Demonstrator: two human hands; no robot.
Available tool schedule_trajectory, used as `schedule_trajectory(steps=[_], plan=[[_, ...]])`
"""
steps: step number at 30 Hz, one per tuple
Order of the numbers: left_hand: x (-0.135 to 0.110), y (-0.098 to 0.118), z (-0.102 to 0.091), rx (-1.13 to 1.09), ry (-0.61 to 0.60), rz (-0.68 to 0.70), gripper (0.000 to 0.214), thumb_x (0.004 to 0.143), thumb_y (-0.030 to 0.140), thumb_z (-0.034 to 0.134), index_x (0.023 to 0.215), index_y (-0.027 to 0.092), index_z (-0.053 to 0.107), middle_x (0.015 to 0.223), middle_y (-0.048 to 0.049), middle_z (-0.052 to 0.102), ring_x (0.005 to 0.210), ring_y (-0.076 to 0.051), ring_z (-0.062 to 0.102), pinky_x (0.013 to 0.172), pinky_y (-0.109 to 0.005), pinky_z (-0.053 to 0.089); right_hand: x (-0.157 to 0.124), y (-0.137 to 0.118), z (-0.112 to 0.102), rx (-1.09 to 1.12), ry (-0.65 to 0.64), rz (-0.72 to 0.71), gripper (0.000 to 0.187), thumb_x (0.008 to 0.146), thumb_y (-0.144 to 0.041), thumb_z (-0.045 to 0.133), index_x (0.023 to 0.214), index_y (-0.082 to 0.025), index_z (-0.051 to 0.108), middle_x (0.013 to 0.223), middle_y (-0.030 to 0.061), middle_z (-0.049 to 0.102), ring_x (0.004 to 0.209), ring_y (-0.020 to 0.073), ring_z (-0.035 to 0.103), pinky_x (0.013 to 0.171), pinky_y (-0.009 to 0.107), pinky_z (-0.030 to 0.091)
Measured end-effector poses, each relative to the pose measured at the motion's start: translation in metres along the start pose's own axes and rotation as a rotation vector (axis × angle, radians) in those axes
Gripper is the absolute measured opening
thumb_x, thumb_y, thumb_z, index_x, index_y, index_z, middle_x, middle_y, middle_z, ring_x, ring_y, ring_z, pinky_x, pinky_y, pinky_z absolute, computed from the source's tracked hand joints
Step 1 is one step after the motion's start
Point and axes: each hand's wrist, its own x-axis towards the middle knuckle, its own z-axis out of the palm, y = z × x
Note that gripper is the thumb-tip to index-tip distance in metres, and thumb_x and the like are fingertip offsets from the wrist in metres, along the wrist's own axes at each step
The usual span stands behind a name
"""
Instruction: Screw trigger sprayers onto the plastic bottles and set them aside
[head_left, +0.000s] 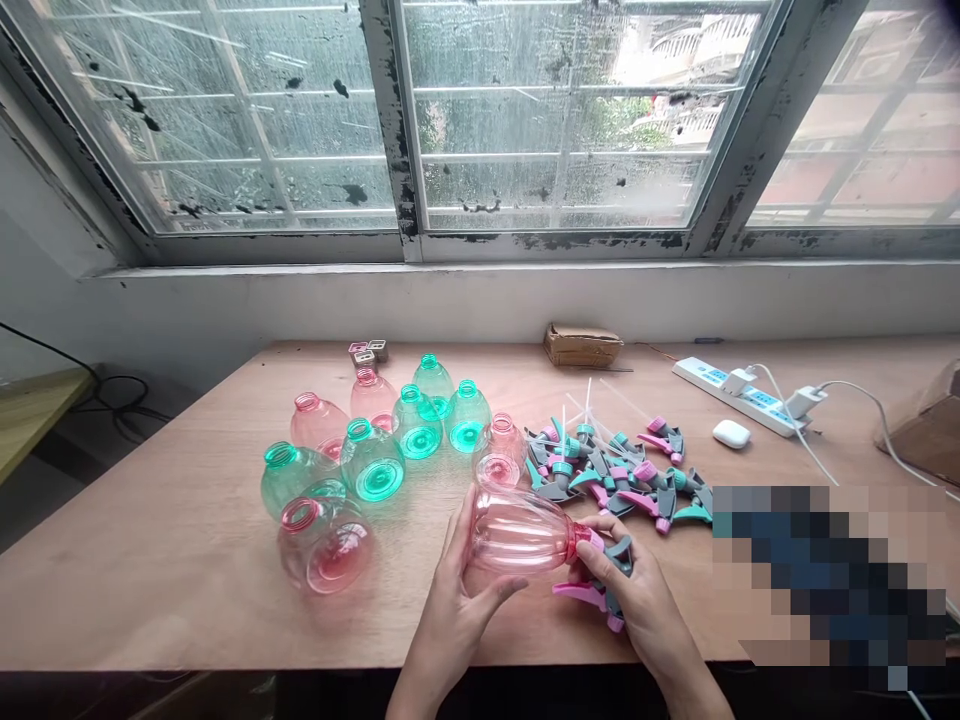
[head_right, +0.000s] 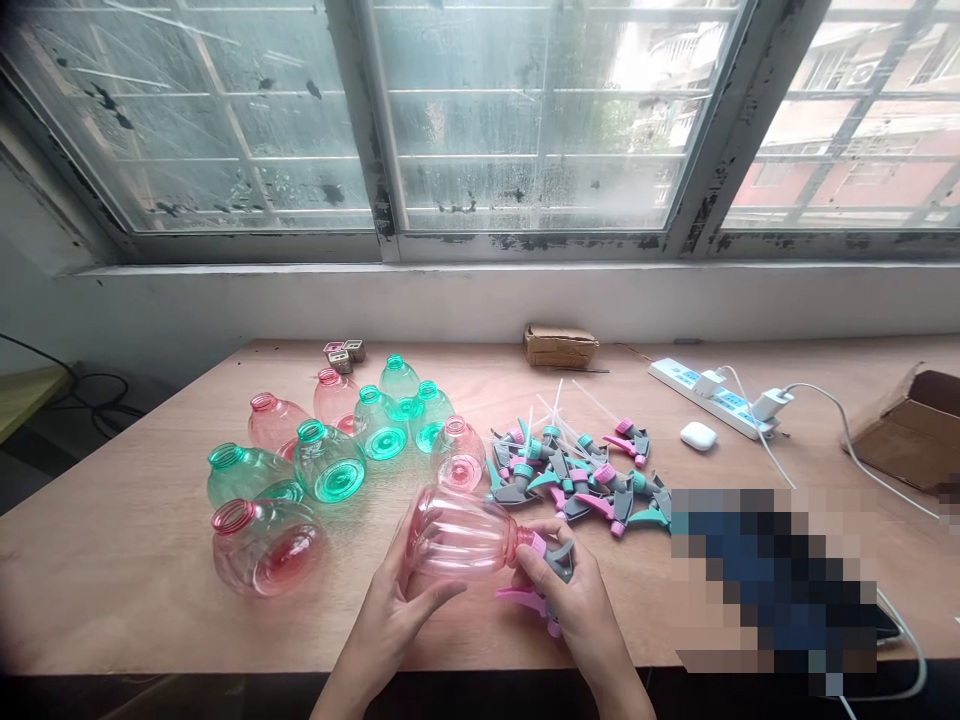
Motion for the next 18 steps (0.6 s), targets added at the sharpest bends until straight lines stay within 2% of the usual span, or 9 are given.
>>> schedule_trajectory(steps=[5,10,15,18], plan=[[-0.0027,0.0038,0.0000,0.041,-0.005,-0.021,0.099,0.084,0.042,0.083,0.165,0.036,0.025,0.168,-0.0069,0.041,0.155,-0.033,0.037,0.130,-0.050,0.025,-0.0002,0.0029,-0.0011,-0.019,-0.012,0.004,0.045,0.082,-0.057,0.083,0.104,-0.021,0.067,0.072,0.0027,0.072,0.064,0.0207,0.065,0.063,0.032,0.054],[-0.0033,0.0032,-0.0005,0.004,-0.001,-0.033,0.097,0.085,0.044,0.082,0.164,0.031,0.029,0.166,-0.0099,0.044,0.155,-0.034,0.037,0.130,-0.051,0.025,-0.0003,0.0050,-0.0012,-0.028,-0.014,-0.009,0.044,0.082,-0.057,0.083,0.102,-0.021,0.068,0.071,0.0027,0.072,0.064,0.0198,0.066,0.063,0.031,0.055],[0.0001,0.0011,0.0004,-0.020,-0.001,-0.001,0.093,0.084,0.039,0.084,0.162,0.036,0.033,0.169,-0.0054,0.039,0.156,-0.032,0.036,0.130,-0.047,0.028,0.0004,0.0030,0.0003,0.023,0.004,0.002,0.047,0.080,-0.058,0.084,0.104,-0.022,0.067,0.070,0.0015,0.072,0.063,0.0199,0.066,0.062,0.032,0.056],[0.0005,-0.0004,0.0005,0.011,0.008,0.022,0.091,0.085,0.040,0.082,0.162,0.039,0.033,0.165,-0.0046,0.046,0.153,-0.033,0.042,0.128,-0.047,0.030,0.0004,0.0009,0.0007,0.038,-0.006,0.008,0.046,0.081,-0.057,0.084,0.104,-0.022,0.066,0.070,0.0010,0.071,0.063,0.0193,0.065,0.063,0.032,0.058]])
